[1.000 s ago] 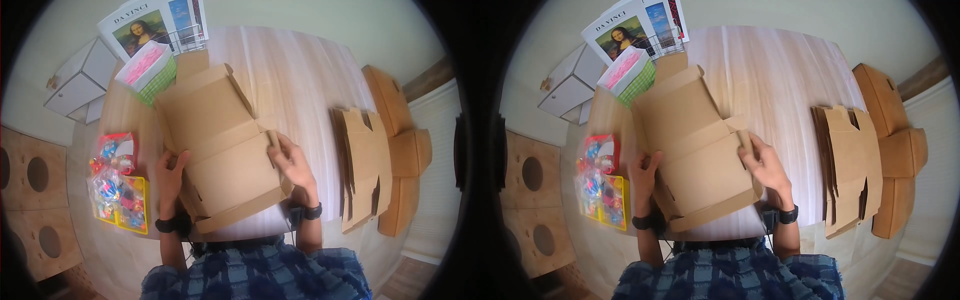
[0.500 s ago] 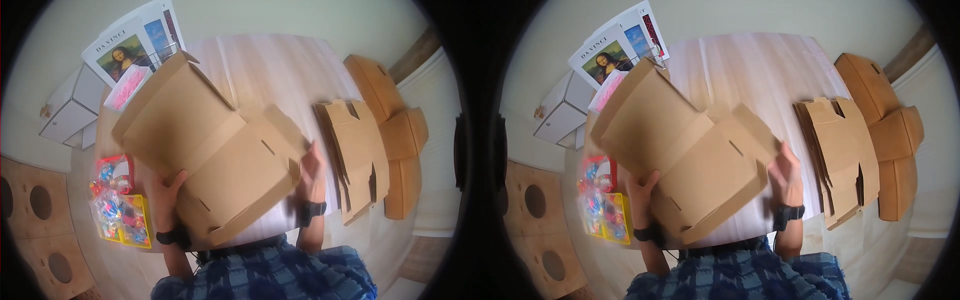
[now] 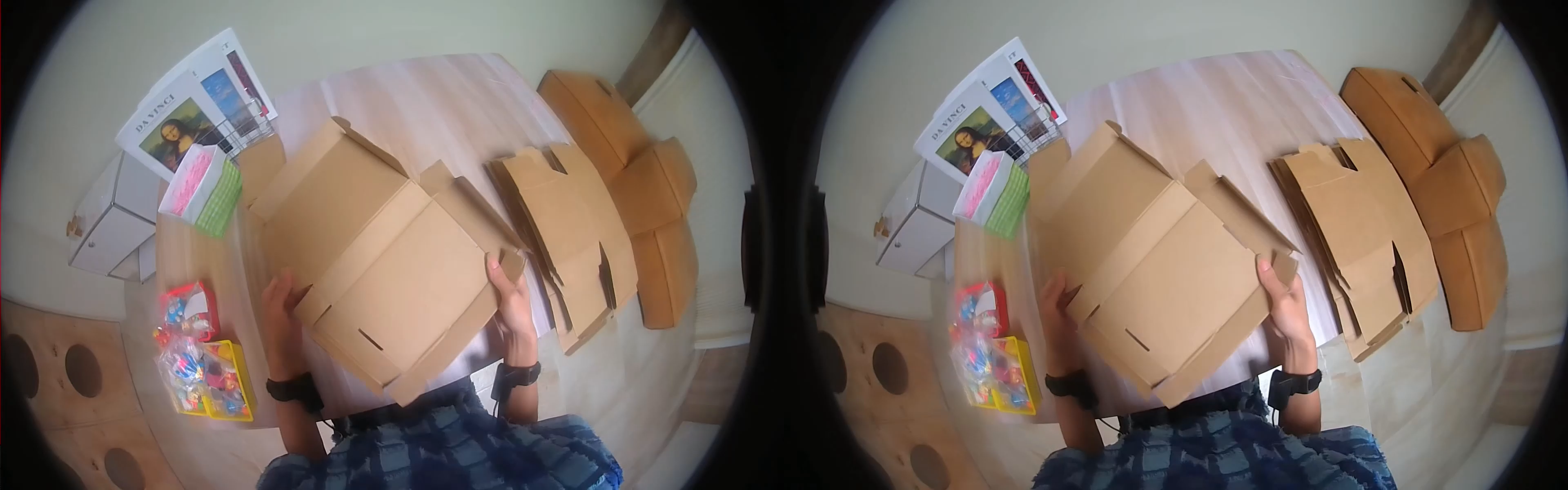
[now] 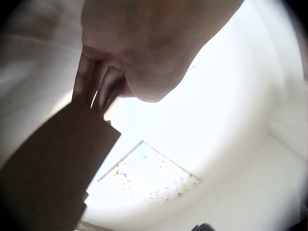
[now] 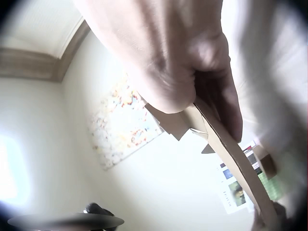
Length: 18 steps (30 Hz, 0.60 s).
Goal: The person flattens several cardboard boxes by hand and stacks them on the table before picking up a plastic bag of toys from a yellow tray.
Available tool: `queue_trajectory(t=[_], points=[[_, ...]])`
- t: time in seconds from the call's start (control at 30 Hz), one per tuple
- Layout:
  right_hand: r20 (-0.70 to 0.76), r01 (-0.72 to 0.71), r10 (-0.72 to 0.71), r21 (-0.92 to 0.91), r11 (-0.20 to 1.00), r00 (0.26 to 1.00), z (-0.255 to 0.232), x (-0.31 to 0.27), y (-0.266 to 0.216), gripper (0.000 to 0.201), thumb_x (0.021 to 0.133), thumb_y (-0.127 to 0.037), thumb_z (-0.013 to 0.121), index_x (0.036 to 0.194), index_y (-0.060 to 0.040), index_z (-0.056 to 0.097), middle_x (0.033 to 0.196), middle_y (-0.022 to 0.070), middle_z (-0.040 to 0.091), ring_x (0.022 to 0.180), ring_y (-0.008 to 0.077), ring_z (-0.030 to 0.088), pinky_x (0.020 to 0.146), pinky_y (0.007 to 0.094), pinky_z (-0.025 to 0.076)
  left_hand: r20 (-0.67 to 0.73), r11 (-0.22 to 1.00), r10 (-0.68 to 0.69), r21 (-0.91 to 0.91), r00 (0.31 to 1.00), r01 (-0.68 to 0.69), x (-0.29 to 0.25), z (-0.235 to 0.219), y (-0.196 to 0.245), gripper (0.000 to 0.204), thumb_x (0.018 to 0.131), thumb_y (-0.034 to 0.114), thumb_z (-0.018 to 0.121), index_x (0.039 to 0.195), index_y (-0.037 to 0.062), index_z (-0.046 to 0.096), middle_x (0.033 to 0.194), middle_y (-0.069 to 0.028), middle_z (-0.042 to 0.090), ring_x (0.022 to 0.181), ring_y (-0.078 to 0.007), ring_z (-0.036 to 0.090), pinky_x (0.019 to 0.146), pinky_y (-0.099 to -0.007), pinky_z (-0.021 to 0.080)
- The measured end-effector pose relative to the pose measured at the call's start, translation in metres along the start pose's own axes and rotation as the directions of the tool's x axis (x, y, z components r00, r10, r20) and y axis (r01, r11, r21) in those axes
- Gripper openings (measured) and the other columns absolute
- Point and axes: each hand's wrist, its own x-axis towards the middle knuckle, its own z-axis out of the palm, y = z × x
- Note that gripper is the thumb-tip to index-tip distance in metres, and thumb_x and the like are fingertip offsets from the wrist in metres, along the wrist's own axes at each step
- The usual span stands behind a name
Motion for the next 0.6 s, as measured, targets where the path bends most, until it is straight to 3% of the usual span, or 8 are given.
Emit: queue_trajectory(t=[0.1, 0.23, 0.3, 0.37, 0.4, 0.43, 0.53, 0.6], points=[[-0.092, -0.085, 0.106, 0.207, 0.975, 0.990, 0.002, -0.003, -0.011, 0.046, 0.107, -0.030, 0.066, 0.140, 0.0019, 0.058, 0.124, 0.0112, 0.070, 0.112, 0.0196, 0.069, 0.096, 0.0342, 0.056, 0.073, 0.806, 0.406, 0.442, 0.911, -0.394, -0.007, -0.005, -0.023, 0.033, 0.108, 0.029, 0.059, 0.127, 0.0019, 0.066, 0.112, -0.0069, 0.069, 0.106, -0.0198, 0.068, 0.096, -0.0357, 0.054], [-0.074, -0.009, 0.030, 0.275, 0.961, 0.997, -0.018, -0.007, -0.024, 0.061, 0.106, -0.034, 0.068, 0.151, 0.0010, 0.048, 0.145, 0.0119, 0.060, 0.134, 0.0213, 0.057, 0.111, 0.0369, 0.049, 0.254, 0.993, 0.067, 0.081, 0.965, -0.090, -0.001, 0.027, 0.002, 0.039, 0.109, 0.026, 0.054, 0.135, -0.0020, 0.063, 0.128, -0.0128, 0.068, 0.115, -0.0231, 0.067, 0.098, -0.0335, 0.055], [-0.271, 0.202, -0.171, 0.092, 0.975, 0.947, -0.035, -0.014, -0.053, 0.066, 0.106, -0.036, 0.068, 0.154, 0.0018, 0.044, 0.150, 0.0129, 0.056, 0.138, 0.0220, 0.054, 0.115, 0.0381, 0.044, 0.304, 0.991, 0.105, 0.044, 0.947, -0.124, -0.002, 0.061, 0.014, 0.040, 0.110, 0.021, 0.050, 0.138, -0.0046, 0.059, 0.136, -0.0142, 0.064, 0.124, -0.0235, 0.063, 0.107, -0.0344, 0.050], [-0.433, 0.428, -0.458, -0.171, 0.887, 0.776, -0.037, -0.027, -0.106, 0.072, 0.105, -0.041, 0.068, 0.156, 0.0035, 0.044, 0.154, 0.0120, 0.054, 0.141, 0.0223, 0.051, 0.120, 0.0392, 0.039, 0.419, 0.964, 0.184, 0.100, 0.889, -0.246, 0.013, 0.075, 0.010, 0.042, 0.111, 0.020, 0.047, 0.142, -0.0073, 0.055, 0.144, -0.0158, 0.059, 0.131, -0.0242, 0.060, 0.114, -0.0357, 0.047], [-0.517, 0.354, -0.461, -0.297, 0.887, 0.721, -0.060, -0.038, -0.125, 0.063, 0.107, -0.038, 0.066, 0.152, 0.0033, 0.051, 0.150, 0.0094, 0.057, 0.138, 0.0218, 0.053, 0.119, 0.0385, 0.039, 0.468, 0.937, 0.211, 0.154, 0.858, -0.314, 0.011, 0.102, 0.026, 0.045, 0.111, 0.022, 0.047, 0.143, -0.0080, 0.054, 0.146, -0.0163, 0.058, 0.132, -0.0244, 0.059, 0.114, -0.0363, 0.046], [-0.630, 0.594, -0.670, -0.381, 0.708, 0.394, -0.069, -0.038, -0.140, 0.059, 0.107, -0.035, 0.067, 0.151, 0.0018, 0.052, 0.150, 0.0082, 0.056, 0.136, 0.0184, 0.053, 0.116, 0.0352, 0.042, 0.518, 0.902, 0.236, 0.199, 0.822, -0.384, 0.009, 0.125, 0.038, 0.047, 0.112, 0.024, 0.047, 0.145, -0.0087, 0.052, 0.148, -0.0168, 0.057, 0.133, -0.0246, 0.059, 0.115, -0.0370, 0.045], [-0.109, 0.679, -0.991, -0.722, 0.135, 0.081, -0.098, -0.060, -0.207, 0.036, 0.104, -0.014, 0.065, 0.136, 0.0027, 0.066, 0.129, 0.0105, 0.072, 0.116, 0.0212, 0.067, 0.101, 0.0320, 0.052, 0.715, 0.856, 0.296, 0.096, 0.633, -0.508, 0.009, 0.168, 0.050, 0.055, 0.113, 0.030, 0.049, 0.151, -0.0089, 0.045, 0.147, -0.0204, 0.058, 0.130, -0.0280, 0.062, 0.112, -0.0396, 0.047], [0.323, 0.492, -0.931, -0.847, -0.202, 0.172, -0.105, -0.070, -0.239, 0.036, 0.098, -0.006, 0.067, 0.133, 0.0041, 0.068, 0.125, 0.0126, 0.075, 0.107, 0.0253, 0.074, 0.092, 0.0325, 0.058, 0.811, 0.915, 0.287, -0.074, 0.509, -0.397, 0.003, 0.208, 0.057, 0.056, 0.113, 0.032, 0.049, 0.153, -0.0074, 0.043, 0.148, -0.0222, 0.056, 0.132, -0.0289, 0.061, 0.112, -0.0403, 0.047]])
